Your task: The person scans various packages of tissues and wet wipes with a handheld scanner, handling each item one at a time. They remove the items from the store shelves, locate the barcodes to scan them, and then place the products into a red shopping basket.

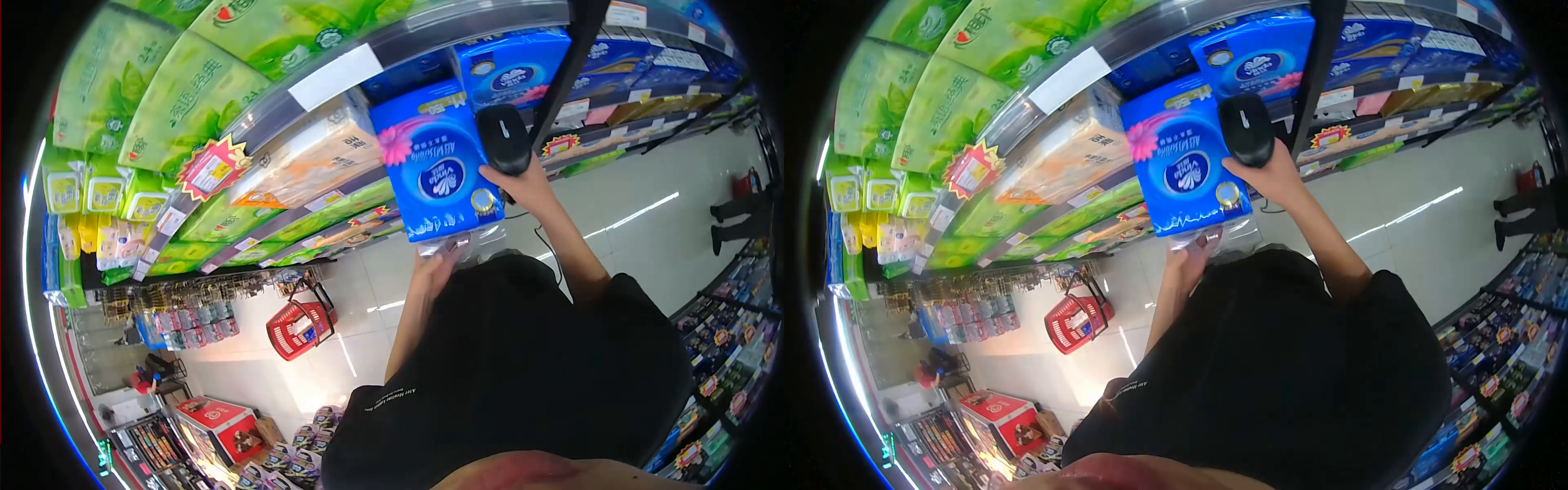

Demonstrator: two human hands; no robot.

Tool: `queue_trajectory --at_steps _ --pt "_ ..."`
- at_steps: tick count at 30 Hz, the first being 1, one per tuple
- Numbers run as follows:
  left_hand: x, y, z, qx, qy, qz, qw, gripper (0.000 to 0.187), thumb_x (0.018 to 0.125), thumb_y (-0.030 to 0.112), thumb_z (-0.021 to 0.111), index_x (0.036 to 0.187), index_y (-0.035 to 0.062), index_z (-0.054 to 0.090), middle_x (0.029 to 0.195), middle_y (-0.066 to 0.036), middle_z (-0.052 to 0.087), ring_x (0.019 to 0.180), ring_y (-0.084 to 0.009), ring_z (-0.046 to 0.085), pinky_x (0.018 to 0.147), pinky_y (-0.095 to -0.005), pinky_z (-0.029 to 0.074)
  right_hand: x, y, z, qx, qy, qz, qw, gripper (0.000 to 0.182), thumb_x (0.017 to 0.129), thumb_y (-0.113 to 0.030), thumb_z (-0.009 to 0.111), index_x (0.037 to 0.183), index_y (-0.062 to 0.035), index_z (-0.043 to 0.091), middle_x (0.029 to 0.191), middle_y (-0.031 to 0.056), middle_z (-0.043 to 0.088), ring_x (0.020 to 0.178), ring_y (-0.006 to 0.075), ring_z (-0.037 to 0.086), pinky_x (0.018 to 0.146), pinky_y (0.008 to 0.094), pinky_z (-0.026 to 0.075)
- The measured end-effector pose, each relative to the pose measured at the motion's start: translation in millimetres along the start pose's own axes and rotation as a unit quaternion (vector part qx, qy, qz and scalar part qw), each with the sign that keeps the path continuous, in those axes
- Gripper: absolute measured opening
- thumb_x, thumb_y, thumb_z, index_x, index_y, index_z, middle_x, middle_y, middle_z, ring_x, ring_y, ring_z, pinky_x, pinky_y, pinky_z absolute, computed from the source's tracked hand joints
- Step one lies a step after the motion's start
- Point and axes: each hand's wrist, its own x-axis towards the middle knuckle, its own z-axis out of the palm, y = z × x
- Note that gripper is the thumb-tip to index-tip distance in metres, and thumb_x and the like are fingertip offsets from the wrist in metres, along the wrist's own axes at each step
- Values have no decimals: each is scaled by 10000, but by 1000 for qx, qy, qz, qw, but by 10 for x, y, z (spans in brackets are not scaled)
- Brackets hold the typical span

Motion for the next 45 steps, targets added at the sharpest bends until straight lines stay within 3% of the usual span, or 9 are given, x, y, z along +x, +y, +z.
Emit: queue_trajectory --at_steps 7,14,16,19,23,28,38,41,45 --pt "-5 383 167 179 64 107 976 556 906 345 660 1300 24 436 1145 -188 627 968 -339 664 886 -484 517 -260 -328 -143 256 -55 117 958 234 845 -79 675 1057 -11 604 752 10 560 662 94 579 568 269 467" --pt "844 821 664 117 -57 176 976 338 917 178 626 1203 31 520 1213 -149 606 1150 -301 572 1020 -520 423 -267 -423 -134 305 -126 27 944 525 840 -33 645 1340 -6 489 723 9 505 695 91 576 660 250 477" --pt "1007 832 675 166 -85 244 952 316 891 74 610 1195 51 524 1229 -135 596 1224 -272 515 1104 -536 327 -300 -361 -155 269 -131 10 954 598 842 -31 642 1399 -18 424 913 60 621 717 74 565 680 243 484" --pt "979 787 782 172 -84 244 951 328 879 34 601 1197 46 523 1233 -136 588 1234 -276 507 1130 -536 291 -397 -346 -131 262 -124 29 956 648 837 -21 638 1428 -31 374 1425 144 486 783 59 550 693 236 492" --pt "952 807 727 276 -108 244 923 305 916 75 574 1210 14 520 1234 -167 577 1240 -304 501 1116 -531 320 -493 -309 -116 247 -129 13 960 638 826 -3 644 1413 -34 397 1438 146 465 911 112 602 772 279 515" --pt "927 907 650 352 -88 224 904 286 965 108 526 1225 -11 509 1255 -176 565 1212 -287 529 1082 -493 371 -178 -637 45 -18 -89 -280 956 764 752 -55 736 1428 -54 380 1535 174 300 1295 228 485 1012 347 428" --pt "1097 820 976 427 -71 196 880 661 894 -31 558 1468 54 240 1379 -177 440 1243 -261 471 1050 -435 380 368 -564 348 -112 -25 -248 962 683 679 -110 782 1308 -48 526 1478 181 370 1186 320 555 976 360 456" --pt "1234 846 1005 543 -71 251 798 748 860 -43 581 1485 83 189 1371 -164 431 1254 -275 449 1057 -455 369 209 -520 371 -40 30 -227 973 596 680 -83 799 1220 -7 559 1349 163 523 1144 252 591 945 328 463" --pt "1450 942 1081 528 -2 241 814 703 841 -68 590 1452 83 276 1378 -145 455 1263 -244 461 1056 -409 389 -183 -19 278 63 98 -76 990 509 731 -43 756 1201 6 568 1202 114 644 1103 178 611 935 313 470"
